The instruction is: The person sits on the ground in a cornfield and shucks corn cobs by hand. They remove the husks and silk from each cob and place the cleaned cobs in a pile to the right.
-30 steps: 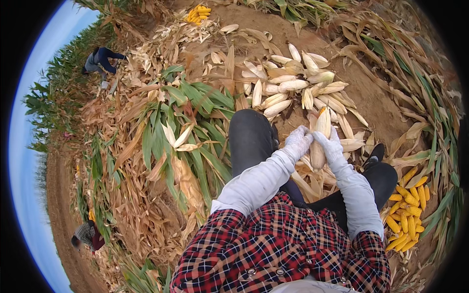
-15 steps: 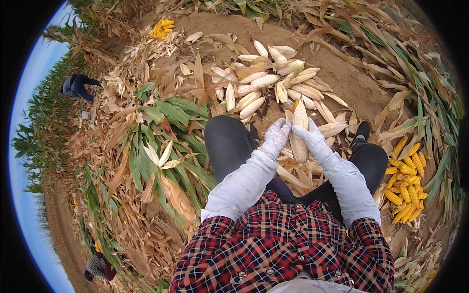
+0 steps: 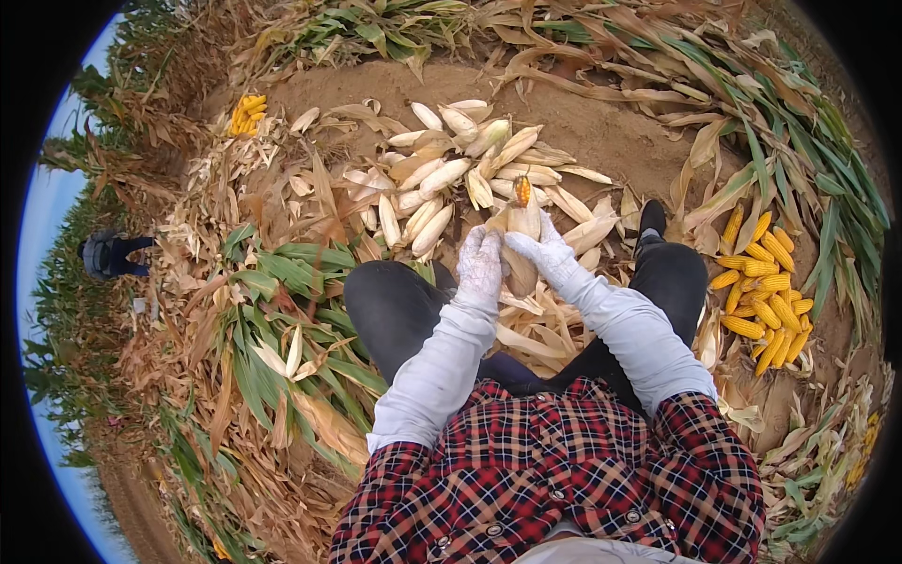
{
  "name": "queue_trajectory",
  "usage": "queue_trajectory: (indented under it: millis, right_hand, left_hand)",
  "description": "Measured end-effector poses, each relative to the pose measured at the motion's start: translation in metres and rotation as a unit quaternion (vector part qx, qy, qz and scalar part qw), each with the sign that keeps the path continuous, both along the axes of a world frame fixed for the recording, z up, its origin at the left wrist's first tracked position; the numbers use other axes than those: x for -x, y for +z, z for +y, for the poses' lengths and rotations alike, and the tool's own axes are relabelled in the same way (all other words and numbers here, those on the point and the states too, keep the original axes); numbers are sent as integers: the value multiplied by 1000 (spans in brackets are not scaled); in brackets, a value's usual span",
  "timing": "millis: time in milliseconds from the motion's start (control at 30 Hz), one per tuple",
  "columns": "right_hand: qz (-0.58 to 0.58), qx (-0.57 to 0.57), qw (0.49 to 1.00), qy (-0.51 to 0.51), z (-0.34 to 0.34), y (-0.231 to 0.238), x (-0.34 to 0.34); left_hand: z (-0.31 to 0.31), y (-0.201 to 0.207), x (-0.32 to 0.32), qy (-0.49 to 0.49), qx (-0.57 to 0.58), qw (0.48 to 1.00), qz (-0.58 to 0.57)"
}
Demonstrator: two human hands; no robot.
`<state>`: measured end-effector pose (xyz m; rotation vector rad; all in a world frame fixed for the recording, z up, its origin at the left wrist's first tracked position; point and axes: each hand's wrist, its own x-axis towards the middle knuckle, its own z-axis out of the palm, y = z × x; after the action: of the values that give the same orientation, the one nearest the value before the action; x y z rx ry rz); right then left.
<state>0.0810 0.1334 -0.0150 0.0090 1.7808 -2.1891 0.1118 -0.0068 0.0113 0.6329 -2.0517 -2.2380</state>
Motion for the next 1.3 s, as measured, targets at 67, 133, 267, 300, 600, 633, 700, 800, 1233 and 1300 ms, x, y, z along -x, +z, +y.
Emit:
queue_trajectory:
  millis: [67, 133, 267, 300, 600, 633, 700, 800, 1233, 1300]
  right_hand:
    - [-24, 67, 997, -11, 4, 25, -3]
    - [-30, 140, 988, -60, 3, 8, 2]
    - [-134, 304, 934, -130, 9, -9, 11]
    - [-170, 344, 915, -128, 13, -14, 14]
    - [-151, 403, 882, -193, 24, -5, 27]
    - [-172, 399, 880, -194, 25, -7, 29]
    - [-179, 348, 891, -228, 27, -10, 34]
    - [-180, 378, 864, -281, 61, -36, 66]
    - [-71, 401, 839, -360, 118, -15, 92]
    - [-35, 391, 890, -231, 108, 2, 79]
  left_hand:
    - [8, 11, -1, -36, 14, 999, 29]
    - [16, 9, 2, -22, -60, 996, 56]
    - [32, 35, 2, -17, -144, 984, 103]
    - [32, 33, 4, -35, -150, 980, 127]
    - [22, 40, 16, -160, -107, 958, 210]
    - [28, 41, 12, -163, -151, 962, 159]
    - [26, 26, 12, -194, -176, 958, 120]
    - [50, 54, -13, -118, -215, 969, 22]
    - [-3, 48, -97, -125, -169, 978, -8]
    - [10, 53, -74, -156, 20, 987, -27]
